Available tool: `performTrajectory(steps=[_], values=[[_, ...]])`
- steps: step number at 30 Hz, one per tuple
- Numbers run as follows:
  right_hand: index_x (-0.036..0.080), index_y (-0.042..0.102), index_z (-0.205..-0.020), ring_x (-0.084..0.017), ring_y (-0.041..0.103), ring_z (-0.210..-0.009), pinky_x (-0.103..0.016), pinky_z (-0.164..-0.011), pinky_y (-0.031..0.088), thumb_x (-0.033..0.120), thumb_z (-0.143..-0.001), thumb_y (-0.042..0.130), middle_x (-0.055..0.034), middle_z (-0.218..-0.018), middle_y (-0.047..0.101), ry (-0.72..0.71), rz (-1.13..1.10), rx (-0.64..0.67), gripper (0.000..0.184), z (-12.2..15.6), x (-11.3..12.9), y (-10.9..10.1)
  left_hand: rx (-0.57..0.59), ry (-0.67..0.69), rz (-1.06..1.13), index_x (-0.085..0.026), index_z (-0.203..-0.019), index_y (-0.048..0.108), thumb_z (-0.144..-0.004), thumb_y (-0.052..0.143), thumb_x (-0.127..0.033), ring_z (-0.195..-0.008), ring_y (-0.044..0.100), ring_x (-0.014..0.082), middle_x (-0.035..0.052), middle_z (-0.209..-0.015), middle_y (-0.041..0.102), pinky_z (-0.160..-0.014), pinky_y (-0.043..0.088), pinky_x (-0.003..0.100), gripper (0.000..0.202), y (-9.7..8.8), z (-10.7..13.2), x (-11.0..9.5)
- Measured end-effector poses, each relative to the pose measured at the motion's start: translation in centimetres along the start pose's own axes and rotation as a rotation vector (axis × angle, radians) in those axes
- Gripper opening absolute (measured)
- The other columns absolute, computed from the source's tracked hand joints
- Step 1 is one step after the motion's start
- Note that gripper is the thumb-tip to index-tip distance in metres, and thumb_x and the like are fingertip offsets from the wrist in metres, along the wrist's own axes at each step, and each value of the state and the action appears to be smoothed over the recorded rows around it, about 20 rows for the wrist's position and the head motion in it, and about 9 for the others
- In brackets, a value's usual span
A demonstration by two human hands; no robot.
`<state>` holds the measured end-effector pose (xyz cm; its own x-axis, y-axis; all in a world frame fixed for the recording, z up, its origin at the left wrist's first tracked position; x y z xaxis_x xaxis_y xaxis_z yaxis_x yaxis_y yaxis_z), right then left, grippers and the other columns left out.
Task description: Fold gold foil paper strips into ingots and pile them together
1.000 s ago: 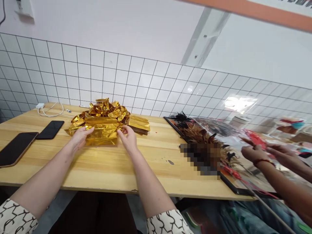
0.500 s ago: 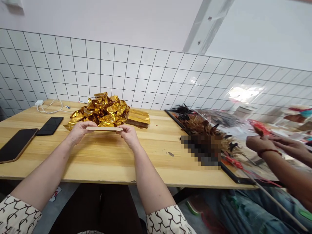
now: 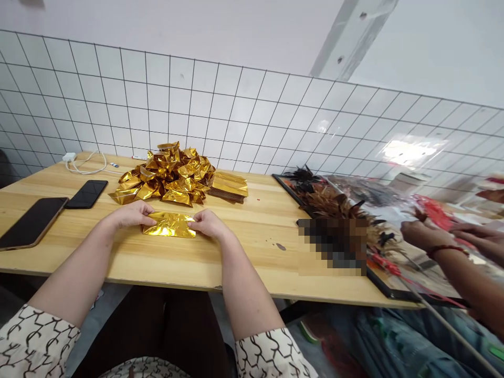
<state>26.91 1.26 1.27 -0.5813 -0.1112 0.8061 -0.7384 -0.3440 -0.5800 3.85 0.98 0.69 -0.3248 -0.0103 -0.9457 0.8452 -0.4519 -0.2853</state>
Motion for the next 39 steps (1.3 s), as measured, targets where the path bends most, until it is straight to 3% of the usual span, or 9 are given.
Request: performTrajectory(steps=[5, 10, 14, 18, 23, 28, 32, 36, 39], values=[[0.02, 0.046, -0.047, -0.007, 0.034, -0.045, -0.023, -0.046, 0.024, 0.034, -0.06, 0.073, 0.0083, -0.042, 0.04, 0.005, 0.188, -0.08, 0.033, -0.6, -0.3, 0.5, -0.09, 0.0, -0.094, -0.016, -0.056, 0.061, -0.047, 0.065, -0.012, -0.044, 0.05, 0.0109, -0.0038, -0.048, 0.058, -0.042, 0.034, 0.021, 0.01, 0.1, -0.4, 0.4], [0.02, 0.049, -0.057, -0.007, 0.042, -0.048, -0.021, -0.048, 0.027, 0.023, -0.066, 0.069, 0.0073, -0.049, 0.049, 0.083, 0.377, -0.116, 0.022, -0.6, -0.2, 0.7, -0.229, -0.004, -0.429, -0.018, -0.078, 0.062, -0.05, 0.066, -0.01, -0.053, 0.053, 0.014, -0.0053, -0.058, 0.057, -0.049, 0.039, 0.024, 0.029, 0.1, -0.2, 0.0], [0.02, 0.052, -0.066, -0.008, 0.045, -0.052, -0.02, -0.05, 0.029, 0.021, -0.069, 0.068, 0.0065, -0.054, 0.053, 0.111, 0.423, -0.108, 0.016, -0.4, 0.2, 0.7, -0.34, 0.191, -0.691, -0.02, -0.083, 0.064, -0.05, 0.068, -0.007, -0.081, 0.059, 0.0206, 0.0008, -0.083, 0.061, -0.069, 0.047, 0.03, 0.035, 0.7, 0.0, -1.1], [0.021, 0.054, -0.073, -0.009, 0.047, -0.054, -0.021, -0.052, 0.031, 0.021, -0.07, 0.069, 0.0065, -0.057, 0.052, 0.121, 0.448, -0.114, 0.015, -0.4, 0.3, 0.8, -0.232, 0.38, -0.7, -0.02, -0.076, 0.066, -0.064, 0.061, -0.009, -0.089, 0.058, 0.0204, 0.0021, -0.086, 0.061, -0.08, 0.046, 0.031, 0.017, 2.1, -0.2, -1.6], [0.021, 0.056, -0.08, -0.01, 0.047, -0.055, -0.022, -0.054, 0.031, 0.02, -0.07, 0.069, 0.0065, -0.058, 0.052, 0.12, 0.503, -0.139, 0.017, -0.2, 0.6, 0.7, -0.021, 0.25, -0.645, -0.018, -0.077, 0.065, -0.071, 0.058, -0.017, -0.067, 0.054, 0.014, -0.0012, -0.072, 0.06, -0.062, 0.041, 0.024, 0.009, 3.5, -0.8, -1.0], [0.02, 0.057, -0.084, -0.01, 0.044, -0.055, -0.022, -0.055, 0.031, 0.018, -0.077, 0.06, 0.0064, -0.06, 0.051, -0.116, 0.425, -0.256, 0.008, 0.0, 1.8, 1.5, -0.013, 0.2, -0.633, -0.019, -0.077, 0.063, -0.07, 0.06, -0.02, -0.062, 0.05, 0.0125, -0.0036, -0.067, 0.057, -0.058, 0.037, 0.023, 0.008, 3.6, -1.3, -0.5], [0.019, 0.057, -0.081, -0.009, 0.044, -0.055, -0.021, -0.055, 0.032, 0.02, -0.081, 0.056, 0.0063, -0.061, 0.05, -0.309, 0.303, -0.139, 0.002, 0.0, 2.5, 3.6, -0.025, 0.239, -0.628, -0.018, -0.076, 0.06, -0.067, 0.061, -0.023, -0.064, 0.049, 0.0132, -0.0035, -0.067, 0.056, -0.058, 0.036, 0.024, 0.009, 3.4, -1.5, -0.4], [0.019, 0.057, -0.075, -0.01, 0.044, -0.058, -0.022, -0.056, 0.029, 0.026, -0.083, 0.058, 0.0047, -0.063, 0.053, -0.32, 0.448, -0.034, 0.011, 0.0, 2.8, 4.8, -0.021, 0.274, -0.595, -0.018, -0.075, 0.059, -0.066, 0.062, -0.026, -0.063, 0.046, 0.0127, -0.0036, -0.066, 0.053, -0.057, 0.035, 0.024, 0.012, 3.2, -1.4, -0.4], [0.02, 0.059, -0.075, -0.011, 0.047, -0.061, -0.023, -0.057, 0.028, 0.031, -0.086, 0.057, 0.0024, -0.066, 0.057, -0.258, 0.575, -0.066, 0.016, 0.0, 2.8, 4.5, -0.006, 0.252, -0.547, -0.018, -0.078, 0.06, -0.065, 0.063, -0.025, -0.062, 0.045, 0.0121, -0.0047, -0.065, 0.051, -0.058, 0.035, 0.024, 0.015, 3.1, -1.5, -0.4]])
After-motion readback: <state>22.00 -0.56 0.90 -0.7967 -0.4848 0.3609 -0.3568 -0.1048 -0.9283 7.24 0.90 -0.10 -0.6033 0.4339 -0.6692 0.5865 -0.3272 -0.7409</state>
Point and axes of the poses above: each hand's wrist, its own z-axis away from the middle knuckle, its own y-axis out of the palm, x = y × z, the point moved 2 cm from there along -z, towards the middle knuckle
